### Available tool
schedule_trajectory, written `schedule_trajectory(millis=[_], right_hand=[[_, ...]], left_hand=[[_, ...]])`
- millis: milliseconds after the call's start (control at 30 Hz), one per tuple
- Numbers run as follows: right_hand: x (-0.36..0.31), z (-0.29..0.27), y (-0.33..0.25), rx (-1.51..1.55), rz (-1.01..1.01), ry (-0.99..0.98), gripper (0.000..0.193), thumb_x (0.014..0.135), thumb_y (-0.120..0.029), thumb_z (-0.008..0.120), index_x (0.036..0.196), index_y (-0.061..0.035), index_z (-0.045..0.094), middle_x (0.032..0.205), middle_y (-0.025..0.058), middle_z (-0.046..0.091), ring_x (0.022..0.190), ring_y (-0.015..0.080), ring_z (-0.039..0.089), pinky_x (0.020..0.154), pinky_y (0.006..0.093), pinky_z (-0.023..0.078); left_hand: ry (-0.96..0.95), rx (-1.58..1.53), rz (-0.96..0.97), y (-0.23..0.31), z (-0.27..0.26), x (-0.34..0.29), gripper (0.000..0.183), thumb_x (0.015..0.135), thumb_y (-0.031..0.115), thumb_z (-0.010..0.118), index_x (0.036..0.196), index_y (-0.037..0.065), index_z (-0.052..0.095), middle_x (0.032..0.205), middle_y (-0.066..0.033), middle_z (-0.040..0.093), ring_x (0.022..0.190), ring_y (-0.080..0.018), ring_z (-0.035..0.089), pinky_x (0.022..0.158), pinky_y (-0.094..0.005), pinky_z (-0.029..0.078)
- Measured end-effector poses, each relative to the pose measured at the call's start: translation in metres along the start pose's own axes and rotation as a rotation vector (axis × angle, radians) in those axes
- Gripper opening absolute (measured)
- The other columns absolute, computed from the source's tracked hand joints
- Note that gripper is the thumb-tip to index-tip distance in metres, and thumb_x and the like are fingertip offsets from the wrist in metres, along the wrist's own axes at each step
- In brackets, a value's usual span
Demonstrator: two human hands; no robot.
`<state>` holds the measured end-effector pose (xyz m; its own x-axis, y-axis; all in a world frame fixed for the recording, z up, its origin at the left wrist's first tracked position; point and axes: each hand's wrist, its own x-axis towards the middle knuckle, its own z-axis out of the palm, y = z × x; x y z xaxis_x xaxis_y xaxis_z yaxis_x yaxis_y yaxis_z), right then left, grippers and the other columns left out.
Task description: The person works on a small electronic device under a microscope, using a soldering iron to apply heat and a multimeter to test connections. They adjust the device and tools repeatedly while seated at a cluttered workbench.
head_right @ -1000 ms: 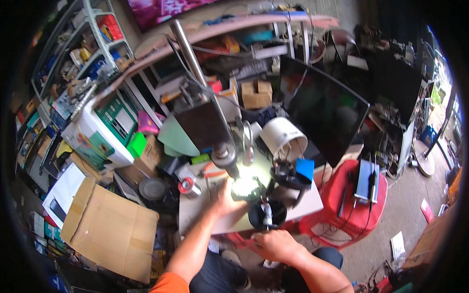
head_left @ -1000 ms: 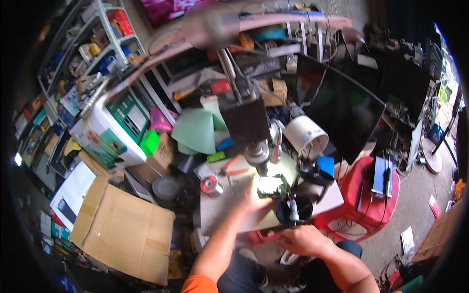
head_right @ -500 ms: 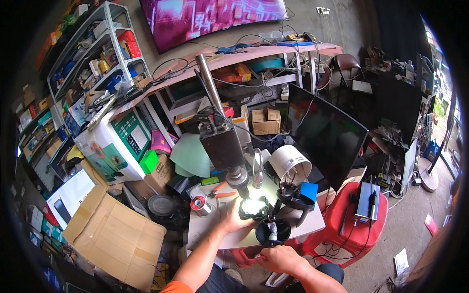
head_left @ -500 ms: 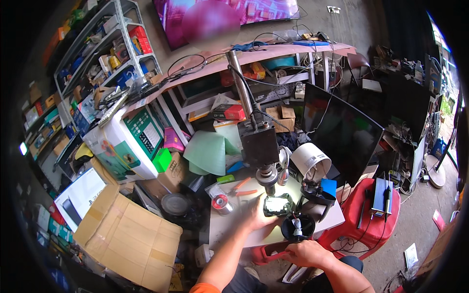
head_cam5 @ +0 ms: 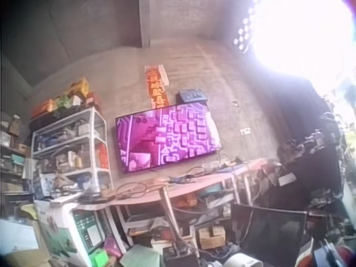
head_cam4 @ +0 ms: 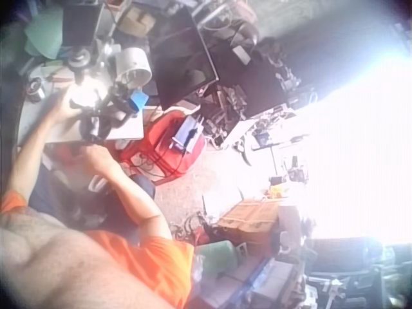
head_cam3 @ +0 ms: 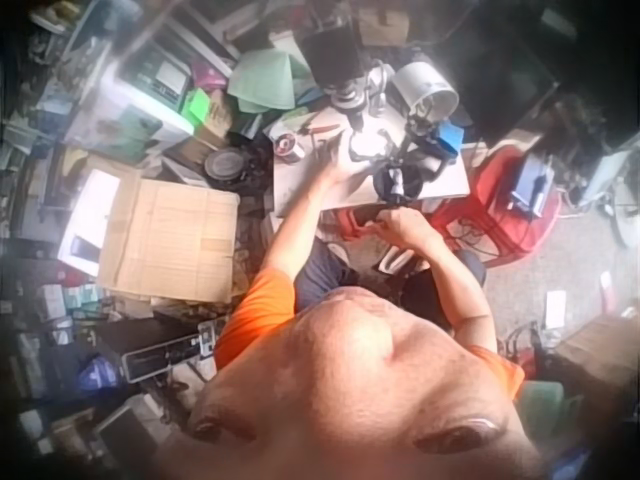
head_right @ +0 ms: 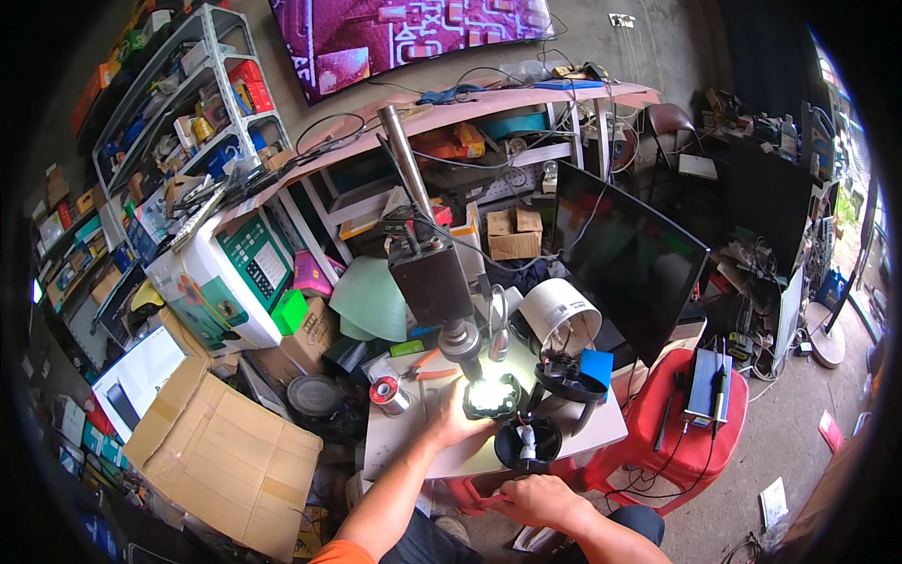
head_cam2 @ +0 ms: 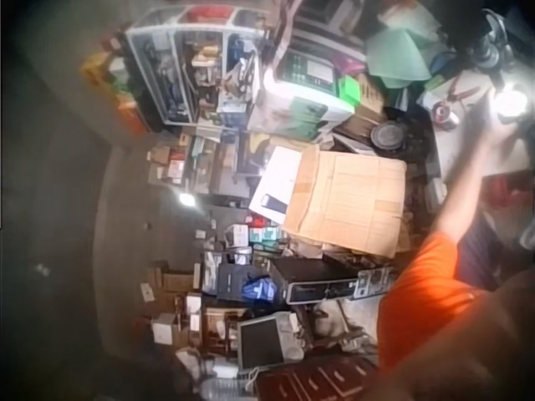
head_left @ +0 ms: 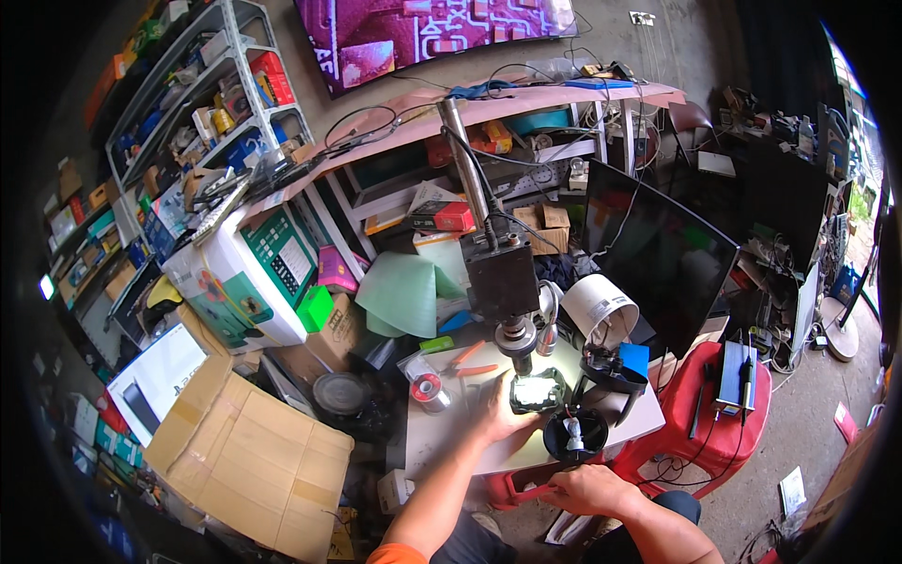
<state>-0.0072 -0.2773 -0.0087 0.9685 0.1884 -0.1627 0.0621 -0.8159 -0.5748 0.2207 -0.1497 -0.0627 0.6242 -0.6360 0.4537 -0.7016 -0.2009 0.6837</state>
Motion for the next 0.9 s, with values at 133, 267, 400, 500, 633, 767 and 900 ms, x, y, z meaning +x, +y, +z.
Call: schedule_trajectory(millis=[133,267,400,500,633,767,900], right_hand=[[0.000,0.003,0.005,-0.009,0.003,-0.009,0.051,0.096,-0.055,0.050,0.098,-0.0081,0.071,0.083,0.0191,0.071,0.080,0.0382,0.069,0.073,0.0479,0.055],[-0.002,-0.005,-0.003,0.000,0.045,-0.065,0.043,0.094,-0.048,0.058,0.102,-0.0080,0.069,0.086,0.0163,0.070,0.083,0.0380,0.068,0.074,0.0473,0.054],[-0.001,0.000,0.001,-0.015,0.035,-0.071,0.046,0.094,-0.051,0.055,0.105,-0.0087,0.069,0.088,0.0170,0.071,0.084,0.0377,0.069,0.075,0.0474,0.055],[-0.001,0.003,0.004,-0.016,0.002,-0.052,0.049,0.096,-0.053,0.051,0.108,-0.0089,0.070,0.085,0.0196,0.071,0.083,0.0379,0.069,0.075,0.0478,0.055],[0.000,0.000,0.001,-0.016,0.028,-0.093,0.047,0.094,-0.052,0.055,0.108,-0.0089,0.069,0.092,0.0173,0.071,0.087,0.0378,0.069,0.077,0.0475,0.054],[-0.001,0.003,0.003,0.000,-0.007,-0.042,0.047,0.094,-0.052,0.054,0.106,-0.0089,0.070,0.087,0.0194,0.071,0.084,0.0387,0.069,0.077,0.0482,0.055],[-0.002,0.005,0.004,-0.011,-0.014,-0.032,0.046,0.094,-0.051,0.054,0.106,-0.0093,0.070,0.087,0.0187,0.072,0.084,0.0387,0.069,0.078,0.0483,0.055]], left_hand=[[-0.057,0.022,-0.024,0.017,-0.004,0.007,0.090,0.065,0.018,0.088,0.140,0.002,0.040,0.126,-0.0208,0.056,0.115,-0.0321,0.059,0.098,-0.0421,0.049],[-0.045,0.044,-0.039,0.013,-0.004,0.005,0.091,0.066,0.020,0.088,0.141,0.002,0.040,0.126,-0.0208,0.057,0.116,-0.0320,0.059,0.098,-0.0422,0.049],[-0.040,0.030,-0.070,0.009,0.001,0.004,0.092,0.067,0.020,0.087,0.143,0.002,0.038,0.127,-0.0209,0.058,0.116,-0.0316,0.060,0.098,-0.0423,0.049],[-0.048,0.042,-0.072,0.006,0.003,0.003,0.093,0.069,0.021,0.087,0.144,0.002,0.036,0.128,-0.0212,0.057,0.116,-0.0318,0.060,0.099,-0.0428,0.049],[-0.043,-0.008,-0.043,-0.003,0.005,0.003,0.093,0.070,0.023,0.086,0.145,0.002,0.035,0.128,-0.0214,0.057,0.117,-0.0321,0.059,0.099,-0.0433,0.048],[-0.045,-0.012,-0.053,-0.005,0.007,0.003,0.094,0.069,0.023,0.086,0.145,0.002,0.034,0.128,-0.0216,0.057,0.117,-0.0323,0.059,0.099,-0.0433,0.049],[-0.056,-0.009,-0.055,-0.005,0.006,0.003,0.094,0.070,0.024,0.086,0.145,0.002,0.034,0.128,-0.0219,0.057,0.117,-0.0329,0.059,0.098,-0.0431,0.049]])
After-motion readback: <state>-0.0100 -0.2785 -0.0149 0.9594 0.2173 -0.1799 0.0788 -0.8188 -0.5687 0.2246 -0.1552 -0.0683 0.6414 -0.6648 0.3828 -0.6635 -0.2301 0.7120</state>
